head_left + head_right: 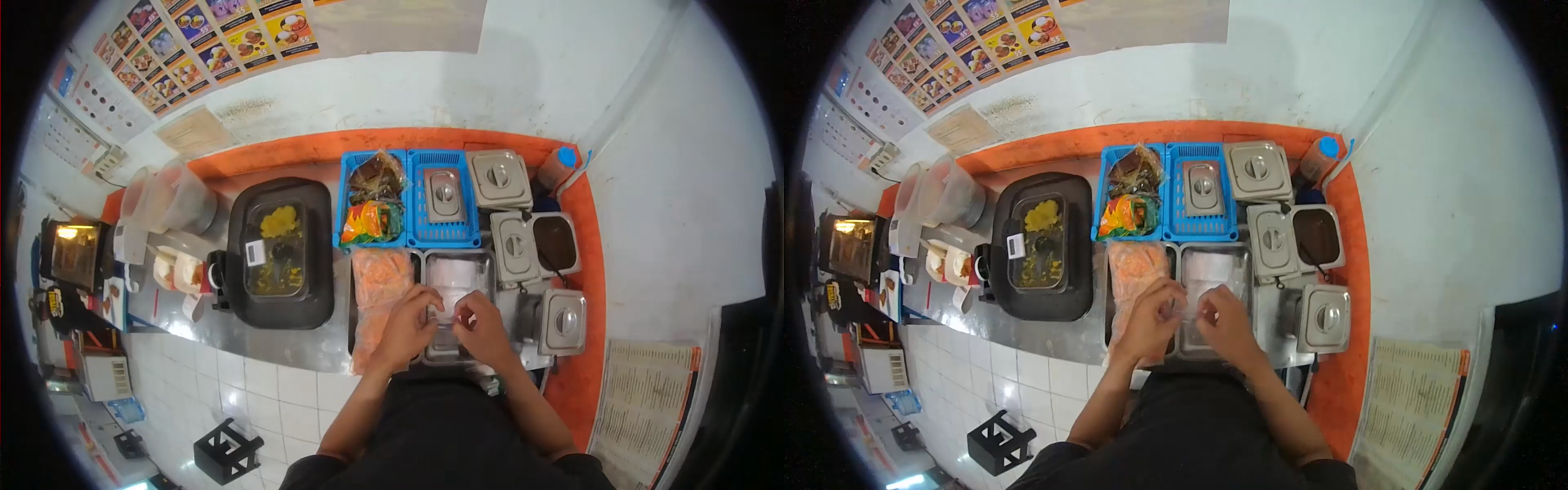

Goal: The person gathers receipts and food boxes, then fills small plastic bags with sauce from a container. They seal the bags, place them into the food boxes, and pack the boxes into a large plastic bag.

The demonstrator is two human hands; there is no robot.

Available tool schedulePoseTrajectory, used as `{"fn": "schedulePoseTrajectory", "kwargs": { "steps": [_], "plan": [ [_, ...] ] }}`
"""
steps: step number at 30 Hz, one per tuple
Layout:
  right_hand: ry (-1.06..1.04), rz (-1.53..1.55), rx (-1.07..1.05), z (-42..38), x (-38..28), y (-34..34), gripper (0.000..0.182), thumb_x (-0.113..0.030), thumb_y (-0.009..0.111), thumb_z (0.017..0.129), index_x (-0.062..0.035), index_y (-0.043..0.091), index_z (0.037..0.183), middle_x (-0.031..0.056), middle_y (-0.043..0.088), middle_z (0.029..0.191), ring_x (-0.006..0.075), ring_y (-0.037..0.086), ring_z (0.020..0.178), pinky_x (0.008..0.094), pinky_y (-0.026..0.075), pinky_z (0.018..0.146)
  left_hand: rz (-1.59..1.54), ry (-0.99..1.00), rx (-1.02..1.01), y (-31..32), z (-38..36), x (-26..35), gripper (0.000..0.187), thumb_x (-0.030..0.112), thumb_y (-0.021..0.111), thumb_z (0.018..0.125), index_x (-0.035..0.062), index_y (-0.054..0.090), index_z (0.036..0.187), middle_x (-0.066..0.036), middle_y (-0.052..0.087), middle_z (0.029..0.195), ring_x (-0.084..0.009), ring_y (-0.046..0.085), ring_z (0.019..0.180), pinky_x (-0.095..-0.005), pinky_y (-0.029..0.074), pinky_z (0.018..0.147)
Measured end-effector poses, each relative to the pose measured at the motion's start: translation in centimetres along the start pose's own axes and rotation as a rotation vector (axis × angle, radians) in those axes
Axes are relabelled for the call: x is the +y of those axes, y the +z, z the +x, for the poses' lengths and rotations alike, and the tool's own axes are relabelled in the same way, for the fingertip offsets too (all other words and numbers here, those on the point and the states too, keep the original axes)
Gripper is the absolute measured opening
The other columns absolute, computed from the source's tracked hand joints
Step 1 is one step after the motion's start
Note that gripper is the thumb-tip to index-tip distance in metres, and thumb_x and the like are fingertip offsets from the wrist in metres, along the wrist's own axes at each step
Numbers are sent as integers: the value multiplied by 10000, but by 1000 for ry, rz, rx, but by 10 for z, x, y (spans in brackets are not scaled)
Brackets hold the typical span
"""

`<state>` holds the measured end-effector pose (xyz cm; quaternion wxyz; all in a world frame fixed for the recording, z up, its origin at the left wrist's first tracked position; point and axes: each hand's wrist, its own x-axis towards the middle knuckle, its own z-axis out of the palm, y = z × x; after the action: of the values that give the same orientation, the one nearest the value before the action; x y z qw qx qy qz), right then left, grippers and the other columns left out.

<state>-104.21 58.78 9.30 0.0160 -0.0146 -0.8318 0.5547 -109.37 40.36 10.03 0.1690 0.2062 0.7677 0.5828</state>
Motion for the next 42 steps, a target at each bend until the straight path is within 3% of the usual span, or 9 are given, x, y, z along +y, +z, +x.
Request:
{"fn": "schedulePoseTrajectory", "kwargs": {
  "steps": [1, 4, 7, 18, 28, 31, 34, 39, 42],
  "plan": [
    [-10, 2, -3, 7, 1, -2, 151, 44, 711, 807, 4, 589, 888, 71, 605, 833, 126, 599, 686, 275, 517, 607, -18, -58, -42, -5, 6, 2, 254, -54, 655, 781, 8, 677, 1026, -123, 649, 1119, -294, 645, 934, -398, 513, 806],
    [232, 280, 49, 32, 0, -9, 90, 36, 683, 806, -3, 639, 874, 38, 618, 869, 111, 638, 742, 257, 515, 617, 10, 288, -1, -7, 22, -4, 363, -35, 707, 789, 24, 700, 1147, -118, 668, 1205, -277, 671, 1030, -353, 542, 866],
    [336, 297, -98, 57, 9, -20, 101, 4, 742, 838, -6, 668, 906, 28, 663, 845, 104, 646, 731, 243, 514, 617, 86, 312, -7, -11, 33, -8, 404, 55, 772, 820, 68, 694, 1216, -100, 679, 1209, -245, 716, 954, -324, 582, 755],
    [374, 264, -650, 197, -8, -29, 154, -92, 774, 893, 3, 680, 968, 30, 720, 805, 84, 665, 711, 247, 522, 647, 191, 252, 237, -59, 73, -62, 523, 123, 831, 757, 48, 674, 1250, -138, 710, 1153, -290, 732, 896, -371, 603, 768],
    [228, -43, -336, 205, 19, 25, 129, -111, 715, 873, 3, 669, 914, 129, 700, 764, 213, 680, 663, 346, 525, 634, 380, 179, 297, -58, 110, -85, 501, 133, 860, 752, 24, 699, 1213, -145, 711, 1180, -277, 735, 987, -366, 608, 814],
    [201, -23, -413, 213, 28, 21, 117, -82, 747, 881, 7, 679, 916, 69, 703, 766, 86, 658, 682, 265, 523, 627, 403, 233, 340, -60, 114, -89, 460, 129, 822, 808, 15, 675, 1228, -135, 726, 1135, -268, 743, 917, -357, 610, 779],
    [262, 174, -419, 234, 58, 0, 126, -114, 748, 901, -6, 688, 925, 64, 711, 802, 83, 668, 726, 267, 530, 667, 247, 156, 421, -63, 110, -92, 458, 70, 837, 785, -15, 674, 1204, -147, 740, 1084, -279, 745, 937, -354, 606, 804],
    [-73, -722, 337, 316, 133, -96, 194, -152, 694, 904, 1, 659, 1019, 190, 705, 970, 356, 691, 903, 452, 543, 773, 104, 141, 524, -75, 101, -77, 529, 26, 887, 716, -29, 673, 1197, -159, 744, 1087, -250, 735, 953, -335, 588, 808],
    [79, -891, 221, 327, 174, -114, 259, -167, 714, 848, -15, 635, 1043, 243, 692, 1010, 440, 660, 974, 533, 529, 838, 147, 109, 482, -78, 90, -77, 544, 20, 880, 700, -35, 673, 1201, -165, 741, 1088, -222, 724, 932, -309, 570, 798]
  ]
}}
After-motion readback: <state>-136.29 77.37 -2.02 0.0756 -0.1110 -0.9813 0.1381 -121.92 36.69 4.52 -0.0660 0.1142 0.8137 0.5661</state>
